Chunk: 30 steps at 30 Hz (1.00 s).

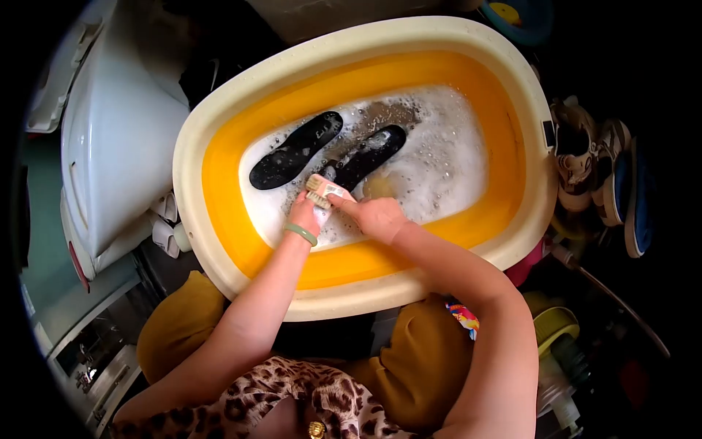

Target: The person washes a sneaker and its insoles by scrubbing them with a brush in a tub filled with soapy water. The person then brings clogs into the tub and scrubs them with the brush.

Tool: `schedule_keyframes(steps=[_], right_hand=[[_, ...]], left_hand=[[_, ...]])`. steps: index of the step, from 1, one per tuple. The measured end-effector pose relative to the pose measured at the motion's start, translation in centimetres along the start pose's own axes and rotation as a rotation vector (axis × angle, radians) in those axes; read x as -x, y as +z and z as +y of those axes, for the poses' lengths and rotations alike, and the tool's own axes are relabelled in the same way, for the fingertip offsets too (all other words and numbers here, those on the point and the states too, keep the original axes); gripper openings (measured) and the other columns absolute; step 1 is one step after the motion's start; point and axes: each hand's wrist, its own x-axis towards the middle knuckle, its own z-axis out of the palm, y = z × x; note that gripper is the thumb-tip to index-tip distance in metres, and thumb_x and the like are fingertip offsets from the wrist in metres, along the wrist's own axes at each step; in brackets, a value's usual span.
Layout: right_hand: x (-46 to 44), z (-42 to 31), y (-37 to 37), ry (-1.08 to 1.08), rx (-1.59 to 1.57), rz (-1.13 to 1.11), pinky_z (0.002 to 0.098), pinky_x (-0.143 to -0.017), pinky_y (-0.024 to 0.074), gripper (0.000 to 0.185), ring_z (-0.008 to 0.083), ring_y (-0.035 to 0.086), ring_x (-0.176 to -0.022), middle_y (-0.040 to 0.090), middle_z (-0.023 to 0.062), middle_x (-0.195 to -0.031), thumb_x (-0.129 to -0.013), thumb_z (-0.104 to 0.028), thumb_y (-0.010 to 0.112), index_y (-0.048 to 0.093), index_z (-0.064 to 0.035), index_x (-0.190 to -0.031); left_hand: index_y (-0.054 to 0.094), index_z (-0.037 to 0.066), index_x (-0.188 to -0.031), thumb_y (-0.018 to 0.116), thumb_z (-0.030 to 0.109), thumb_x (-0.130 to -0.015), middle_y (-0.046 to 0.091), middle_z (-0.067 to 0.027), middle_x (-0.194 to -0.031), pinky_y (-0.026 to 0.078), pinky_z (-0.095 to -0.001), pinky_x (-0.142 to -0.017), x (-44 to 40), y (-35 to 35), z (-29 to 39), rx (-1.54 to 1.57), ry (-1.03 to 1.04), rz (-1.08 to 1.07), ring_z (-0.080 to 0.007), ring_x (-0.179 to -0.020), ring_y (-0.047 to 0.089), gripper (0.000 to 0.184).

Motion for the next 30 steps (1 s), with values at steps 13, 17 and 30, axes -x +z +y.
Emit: schedule_keyframes(steps=[13, 17, 30], right_hand=[[4.8, 8.4, -5.0, 0.402, 0.000, 0.283, 0.0354, -0.066, 0.0487, 0.039, 0.0318, 0.062, -0.072, 0.063, 0.0167, -0.086, -0.090, -0.020, 0.052, 0.049, -0.0329, -0.127], [5.8, 9.5, -6.4, 0.345, -0.224, 0.542, 0.0281, -0.074, 0.0473, 0.038, 0.0230, 0.064, -0.083, 0.063, 0.0162, -0.104, -0.089, -0.016, 0.056, 0.051, -0.0211, -0.127], [6.6, 9.8, -6.3, 0.455, -0.464, 0.844, 0.0306, -0.072, 0.0485, 0.037, 0.0263, 0.065, -0.082, 0.064, 0.0148, -0.098, -0.089, -0.020, 0.055, 0.052, -0.0236, -0.126]], left_hand=[[0.052, 0.005, -0.113, 0.053, 0.010, -0.089, 0.062, -0.0058, -0.097, 0.054, -0.0326, -0.056, -1.3, -3.0, 6.9, -0.469, -0.136, -0.283, -0.0203, -0.078, 0.062, 0.025], [0.052, 0.004, -0.113, 0.049, 0.009, -0.090, 0.060, -0.0069, -0.100, 0.054, -0.0302, -0.054, 0.2, -0.4, 13.2, -1.126, -0.132, -0.407, -0.0190, -0.076, 0.062, 0.024], [0.058, 0.008, -0.109, 0.059, 0.009, -0.078, 0.056, -0.0134, -0.115, 0.040, -0.0380, -0.094, -0.4, 19.2, 7.0, -1.181, 1.125, -0.342, -0.0321, -0.108, 0.051, 0.031]])
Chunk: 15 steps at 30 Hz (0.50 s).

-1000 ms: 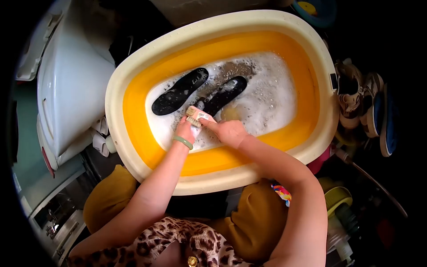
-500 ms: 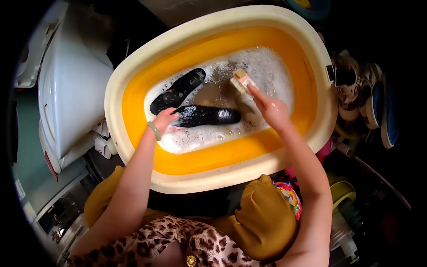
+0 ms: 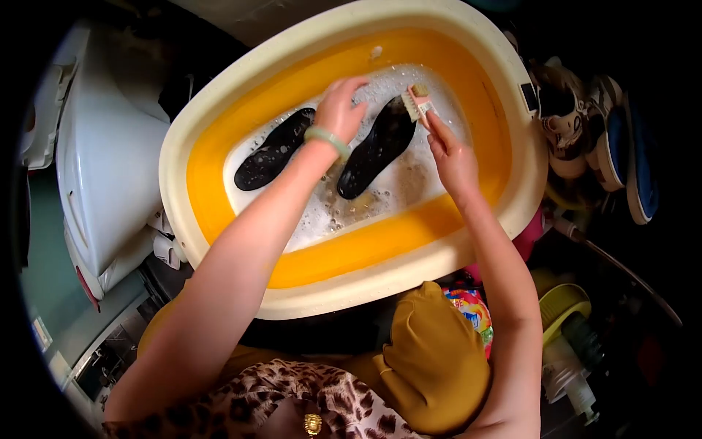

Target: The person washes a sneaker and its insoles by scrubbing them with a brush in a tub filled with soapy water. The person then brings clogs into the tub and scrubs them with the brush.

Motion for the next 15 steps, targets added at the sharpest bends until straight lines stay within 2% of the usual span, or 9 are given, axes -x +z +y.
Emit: schedule_keyframes(steps=[1, 5, 7, 8, 9, 12, 13, 14, 15], right_hand=[[0.0, 0.4, 0.0, -0.019, 0.022, 0.007, 0.0320, -0.070, 0.0490, 0.037, 0.0278, 0.065, -0.081, 0.064, 0.0141, -0.098, -0.089, -0.019, 0.055, 0.053, -0.0257, -0.125], [1.2, 0.5, 2.3, -0.111, 0.125, -0.156, 0.0376, -0.066, 0.0496, 0.038, 0.0307, 0.063, -0.076, 0.065, 0.0137, -0.093, -0.087, -0.019, 0.057, 0.053, -0.0318, -0.123], [2.4, -0.8, 4.0, -0.276, 0.190, -0.256, 0.0387, -0.060, 0.0495, 0.041, 0.0322, 0.062, -0.069, 0.064, 0.0152, -0.080, -0.086, -0.021, 0.057, 0.050, -0.0356, -0.124], [3.0, -1.7, 4.6, -0.218, 0.312, -0.403, 0.0319, -0.064, 0.0500, 0.042, 0.0272, 0.063, -0.071, 0.066, 0.0084, -0.095, -0.086, -0.014, 0.058, 0.052, -0.0287, -0.125], [3.7, -2.7, 5.1, -0.216, 0.345, -0.466, 0.0342, -0.058, 0.0482, 0.043, 0.0289, 0.060, -0.063, 0.065, 0.0097, -0.083, -0.086, -0.015, 0.058, 0.052, -0.0317, -0.125], [4.3, -3.0, 5.3, -0.303, 0.402, -0.690, 0.0356, -0.054, 0.0456, 0.055, 0.0256, 0.057, -0.059, 0.056, 0.0096, -0.068, -0.084, -0.014, 0.053, 0.043, -0.0390, -0.131], [4.0, -2.4, 5.7, -0.312, 0.396, -0.697, 0.0356, -0.054, 0.0456, 0.055, 0.0256, 0.057, -0.059, 0.056, 0.0096, -0.068, -0.084, -0.014, 0.053, 0.043, -0.0390, -0.131], [3.6, -1.2, 6.2, -0.362, 0.470, -0.773, 0.0366, -0.058, 0.0472, 0.051, 0.0275, 0.059, -0.065, 0.058, 0.0126, -0.073, -0.086, -0.019, 0.049, 0.040, -0.0417, -0.131], [3.0, -0.3, 6.4, -0.411, 0.545, -0.850, 0.0375, -0.062, 0.0489, 0.048, 0.0294, 0.062, -0.071, 0.060, 0.0156, -0.077, -0.088, -0.025, 0.046, 0.038, -0.0444, -0.131]], left_hand=[[0.056, 0.005, -0.109, 0.064, 0.012, -0.076, 0.057, -0.0145, -0.113, 0.040, -0.0386, -0.093, 2.2, 0.0, -1.1, -0.026, -0.082, 0.028, -0.0337, -0.106, 0.051, 0.035], [0.050, 0.002, -0.115, 0.072, 0.023, -0.073, 0.056, -0.0194, -0.114, 0.042, -0.0393, -0.091, 10.2, 1.8, -4.3, -0.042, -0.568, -0.293, -0.0347, -0.105, 0.053, 0.052], [0.050, 0.003, -0.116, 0.071, 0.023, -0.073, 0.060, -0.0182, -0.110, 0.045, -0.0397, -0.086, 11.2, 2.7, -4.5, 0.024, -0.575, -0.304, -0.0324, -0.102, 0.057, 0.052], [0.051, 0.003, -0.115, 0.071, 0.024, -0.074, 0.061, -0.0173, -0.107, 0.046, -0.0392, -0.085, 11.2, 2.9, -4.2, 0.076, -0.614, -0.344, -0.0308, -0.101, 0.059, 0.051], [0.052, 0.006, -0.115, 0.066, 0.030, -0.078, 0.062, -0.0159, -0.106, 0.046, -0.0388, -0.083, 11.3, 3.7, -5.6, -0.068, -0.586, -0.485, -0.0302, -0.099, 0.059, 0.046], [0.053, 0.008, -0.118, 0.054, 0.024, -0.087, 0.059, -0.0118, -0.112, 0.043, -0.0322, -0.087, 12.3, 3.4, -7.9, 0.228, -0.573, -0.446, -0.0224, -0.101, 0.056, 0.035], [0.054, 0.007, -0.117, 0.050, 0.018, -0.090, 0.056, -0.0092, -0.114, 0.041, -0.0305, -0.090, 13.7, 3.3, -8.9, 0.462, -0.727, -0.360, -0.0199, -0.103, 0.052, 0.029], [0.055, 0.003, -0.109, 0.048, 0.017, -0.091, 0.060, -0.0077, -0.102, 0.047, -0.0304, -0.078, 15.3, 2.8, -10.0, 0.368, -0.723, -0.392, -0.0182, -0.091, 0.058, 0.024], [0.055, 0.003, -0.107, 0.048, 0.017, -0.092, 0.061, -0.0069, -0.095, 0.048, -0.0297, -0.067, 15.6, 0.9, -9.2, 0.560, -0.877, -0.451, -0.0170, -0.080, 0.059, 0.022]])
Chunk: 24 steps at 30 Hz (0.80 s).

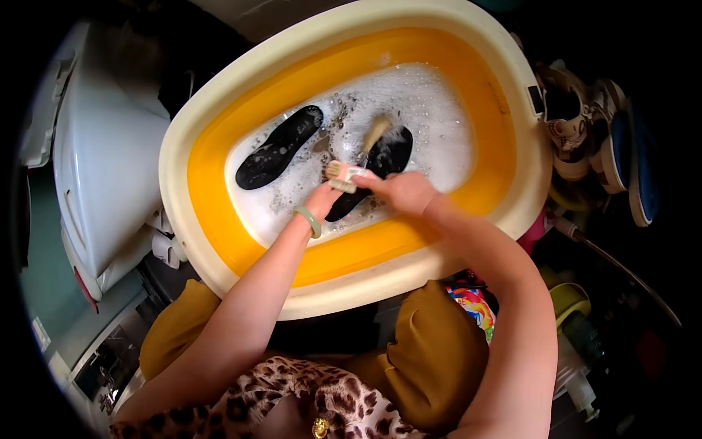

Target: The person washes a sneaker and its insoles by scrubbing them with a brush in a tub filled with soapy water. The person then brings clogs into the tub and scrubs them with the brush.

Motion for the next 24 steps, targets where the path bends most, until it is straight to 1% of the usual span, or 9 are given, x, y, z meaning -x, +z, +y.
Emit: schedule_keyframes(steps=[4, 10, 11, 13, 14, 17, 20, 23, 24], right_hand=[[-0.8, 3.5, -3.5, 0.295, -0.133, -0.072, 0.0351, -0.075, 0.0477, 0.047, 0.0296, 0.062, -0.085, 0.062, 0.0148, -0.094, -0.091, -0.022, 0.038, 0.035, -0.0449, -0.132], [-0.2, 3.4, -3.9, 0.288, 0.019, 0.341, 0.0368, -0.053, 0.0468, 0.045, 0.0242, 0.061, -0.062, 0.063, 0.0086, -0.079, -0.093, -0.019, 0.040, 0.038, -0.0426, -0.132], [-0.6, 1.1, -2.8, 0.219, -0.197, 0.301, 0.0339, -0.053, 0.0467, 0.048, 0.0188, 0.055, -0.058, 0.061, 0.0043, -0.076, -0.087, -0.019, 0.055, 0.045, -0.0367, -0.130], [-1.3, -3.3, -0.8, 0.022, -0.315, 0.231, 0.0337, -0.064, 0.0481, 0.047, 0.0218, 0.057, -0.065, 0.057, 0.0083, -0.071, -0.087, -0.017, 0.050, 0.047, -0.0388, -0.128], [-1.8, -4.6, -0.8, -0.068, -0.086, 0.106, 0.0347, -0.065, 0.0489, 0.049, 0.0258, 0.059, -0.068, 0.058, 0.0112, -0.073, -0.086, -0.016, 0.047, 0.045, -0.0405, -0.129], [-2.7, -2.0, -2.2, 0.137, 0.101, -0.117, 0.0399, -0.061, 0.0494, 0.058, 0.0309, 0.063, -0.071, 0.063, 0.0140, -0.083, -0.085, -0.016, 0.045, 0.032, -0.0440, -0.135], [-2.1, 5.3, -1.4, 0.071, 0.100, 0.195, 0.0386, -0.060, 0.0486, 0.048, 0.0296, 0.063, -0.070, 0.063, 0.0125, -0.077, -0.089, -0.019, 0.038, 0.035, -0.0390, -0.132], [-1.9, 2.1, -3.6, 0.303, 0.156, 0.158, 0.0382, -0.058, 0.0481, 0.047, 0.0285, 0.062, -0.067, 0.062, 0.0110, -0.075, -0.089, -0.020, 0.038, 0.036, -0.0391, -0.132], [-1.9, 1.2, -1.7, 0.193, -0.019, 0.231, 0.0382, -0.058, 0.0479, 0.048, 0.0275, 0.061, -0.064, 0.061, 0.0103, -0.074, -0.089, -0.019, 0.040, 0.035, -0.0389, -0.133]], left_hand=[[0.054, 0.000, -0.099, 0.046, 0.018, -0.092, 0.061, -0.0056, -0.076, 0.042, -0.0281, -0.038, 3.0, -1.7, -0.9, 0.295, -0.094, -0.016, -0.0149, -0.051, 0.057, 0.021], [0.054, 0.002, -0.097, 0.047, 0.020, -0.092, 0.061, -0.0082, -0.072, 0.039, -0.0284, -0.033, 3.6, -3.0, 0.4, 0.088, -0.023, 0.110, -0.0171, -0.043, 0.056, 0.021], [0.054, 0.002, -0.097, 0.047, 0.022, -0.091, 0.061, -0.0087, -0.071, 0.039, -0.0282, -0.032, 3.0, -3.3, -0.1, 0.018, 0.046, 0.125, -0.0176, -0.044, 0.058, 0.022], [0.054, 0.003, -0.097, 0.047, 0.021, -0.091, 0.060, -0.0084, -0.070, 0.039, -0.0276, -0.032, 3.8, -2.9, 1.6, 0.047, 0.005, 0.132, -0.0175, -0.042, 0.057, 0.020], [0.054, 0.004, -0.097, 0.046, 0.021, -0.092, 0.060, -0.0077, -0.069, 0.037, -0.0274, -0.033, 4.0, -2.8, 2.0, 0.116, -0.030, 0.173, -0.0167, -0.042, 0.055, 0.019], [0.053, 0.005, -0.097, 0.045, 0.021, -0.093, 0.059, -0.0072, -0.068, 0.035, -0.0266, -0.033, 3.9, -3.4, 1.1, 0.132, -0.061, 0.175, -0.0157, -0.041, 0.053, 0.018], [0.053, 0.005, -0.098, 0.044, 0.021, -0.093, 0.059, -0.0076, -0.067, 0.035, -0.0261, -0.034, 4.3, -3.4, 1.1, 0.188, -0.073, 0.164, -0.0156, -0.040, 0.051, 0.019], [0.052, 0.004, -0.098, 0.044, 0.021, -0.093, 0.059, -0.0085, -0.066, 0.035, -0.0261, -0.034, 4.2, -3.3, 1.8, 0.176, -0.076, 0.149, -0.0157, -0.040, 0.051, 0.019], [0.052, 0.004, -0.098, 0.044, 0.021, -0.093, 0.059, -0.0085, -0.066, 0.035, -0.0261, -0.034, 4.2, -3.3, 1.7, 0.175, -0.079, 0.151, -0.0157, -0.040, 0.051, 0.019]])
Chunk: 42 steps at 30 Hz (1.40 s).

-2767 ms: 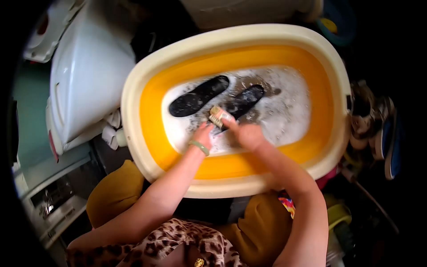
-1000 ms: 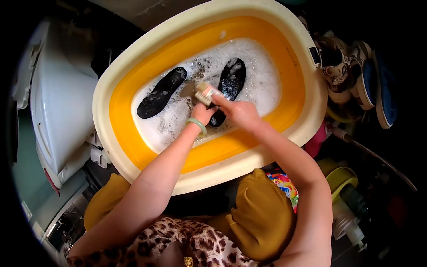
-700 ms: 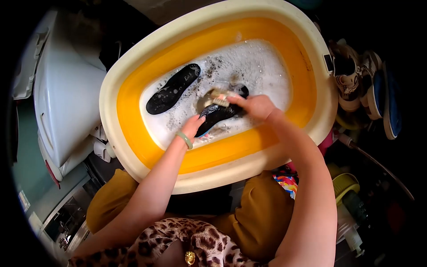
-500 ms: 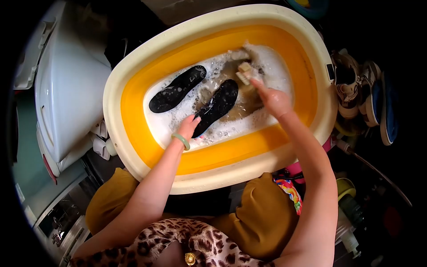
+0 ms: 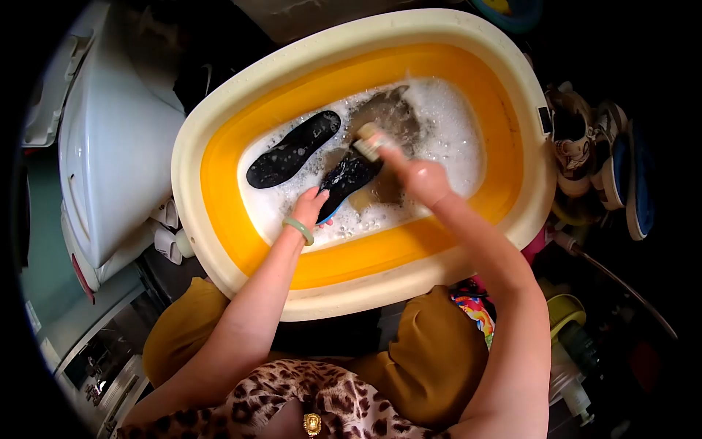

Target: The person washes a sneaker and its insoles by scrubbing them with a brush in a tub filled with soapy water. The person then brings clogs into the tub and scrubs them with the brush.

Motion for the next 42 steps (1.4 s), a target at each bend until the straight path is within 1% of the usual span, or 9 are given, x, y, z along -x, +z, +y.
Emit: schedule_keyframes(steps=[6, 13, 17, 20, 27, 31, 33, 35, 42], right_hand=[[0.4, -3.6, 1.6, -0.054, 0.133, -0.314, 0.0384, -0.063, 0.0496, 0.053, 0.0266, 0.065, -0.072, 0.064, 0.0090, -0.082, -0.088, -0.022, 0.044, 0.031, -0.0453, -0.133], [-0.6, 0.6, 0.1, -0.037, 0.063, 0.125, 0.0419, -0.054, 0.0470, 0.062, 0.0305, 0.061, -0.062, 0.062, 0.0107, -0.072, -0.081, -0.010, 0.044, 0.031, -0.0375, -0.136], [2.5, -7.2, 2.2, -0.308, -0.172, -0.123, 0.0397, -0.059, 0.0501, 0.048, 0.0302, 0.064, -0.068, 0.063, 0.0138, -0.079, -0.089, -0.027, 0.042, 0.032, -0.0396, -0.135], [-0.3, -5.0, 0.1, -0.062, 0.143, -0.371, 0.0385, -0.062, 0.0504, 0.058, 0.0302, 0.064, -0.071, 0.064, 0.0131, -0.083, -0.087, -0.012, 0.042, 0.030, -0.0439, -0.134], [-1.0, 1.1, -2.3, 0.066, 0.112, 0.101, 0.0407, -0.054, 0.0472, 0.063, 0.0307, 0.062, -0.064, 0.063, 0.0113, -0.077, -0.082, -0.007, 0.042, 0.031, -0.0410, -0.134], [1.5, -5.6, 3.0, -0.082, -0.248, -0.172, 0.0406, -0.056, 0.0478, 0.055, 0.0314, 0.062, -0.065, 0.061, 0.0145, -0.078, -0.084, -0.022, 0.049, 0.034, -0.0405, -0.134], [1.6, -6.4, 2.9, -0.254, -0.015, -0.275, 0.0391, -0.061, 0.0488, 0.046, 0.0311, 0.063, -0.070, 0.061, 0.0156, -0.081, -0.088, -0.030, 0.046, 0.036, -0.0414, -0.132], [0.5, -4.0, 0.4, -0.089, 0.080, -0.324, 0.0378, -0.063, 0.0494, 0.045, 0.0301, 0.063, -0.073, 0.061, 0.0157, -0.080, -0.090, -0.027, 0.042, 0.036, -0.0427, -0.132], [0.4, 0.2, -1.5, 0.073, -0.024, 0.027, 0.0350, -0.060, 0.0479, 0.049, 0.0238, 0.060, -0.066, 0.062, 0.0065, -0.076, -0.087, -0.012, 0.044, 0.042, -0.0344, -0.131]], left_hand=[[0.051, 0.006, -0.096, 0.044, 0.022, -0.093, 0.058, -0.0099, -0.066, 0.034, -0.0263, -0.033, -0.2, -0.5, -1.3, -0.050, -0.026, -0.029, -0.0158, -0.040, 0.051, 0.017], [0.052, 0.008, -0.097, 0.046, 0.022, -0.093, 0.057, -0.0089, -0.065, 0.032, -0.0241, -0.033, -0.1, -0.3, -1.1, 0.104, -0.055, -0.016, -0.0146, -0.039, 0.048, 0.016], [0.052, 0.008, -0.099, 0.046, 0.022, -0.093, 0.058, -0.0088, -0.065, 0.032, -0.0237, -0.032, -0.2, -0.5, -1.0, 0.081, -0.061, 0.019, -0.0144, -0.039, 0.048, 0.016], [0.053, 0.009, -0.100, 0.046, 0.023, -0.093, 0.059, -0.0091, -0.066, 0.033, -0.0244, -0.034, 0.3, -0.7, -1.3, 0.049, -0.082, -0.014, -0.0142, -0.040, 0.048, 0.017], [0.051, 0.009, -0.095, 0.046, 0.025, -0.093, 0.058, -0.0071, -0.065, 0.033, -0.0243, -0.035, 0.6, -1.1, -0.9, 0.091, -0.104, -0.004, -0.0132, -0.041, 0.048, 0.017], [0.051, 0.009, -0.095, 0.046, 0.025, -0.093, 0.058, -0.0063, -0.066, 0.033, -0.0230, -0.035, 0.4, -1.7, -1.1, 0.098, -0.080, -0.020, -0.0124, -0.040, 0.047, 0.017], [0.052, 0.010, -0.094, 0.046, 0.026, -0.093, 0.057, -0.0062, -0.067, 0.032, -0.0231, -0.035, 0.5, -1.3, -0.6, 0.117, -0.101, 0.045, -0.0126, -0.041, 0.047, 0.017], [0.051, 0.010, -0.094, 0.046, 0.026, -0.093, 0.057, -0.0063, -0.067, 0.033, -0.0236, -0.036, 0.2, -1.5, -1.5, 0.143, -0.134, 0.043, -0.0131, -0.042, 0.048, 0.017], [0.049, 0.011, -0.093, 0.046, 0.024, -0.093, 0.056, -0.0062, -0.066, 0.033, -0.0243, -0.038, 0.6, -1.3, -1.3, 0.185, -0.155, 0.004, -0.0137, -0.043, 0.048, 0.014]])
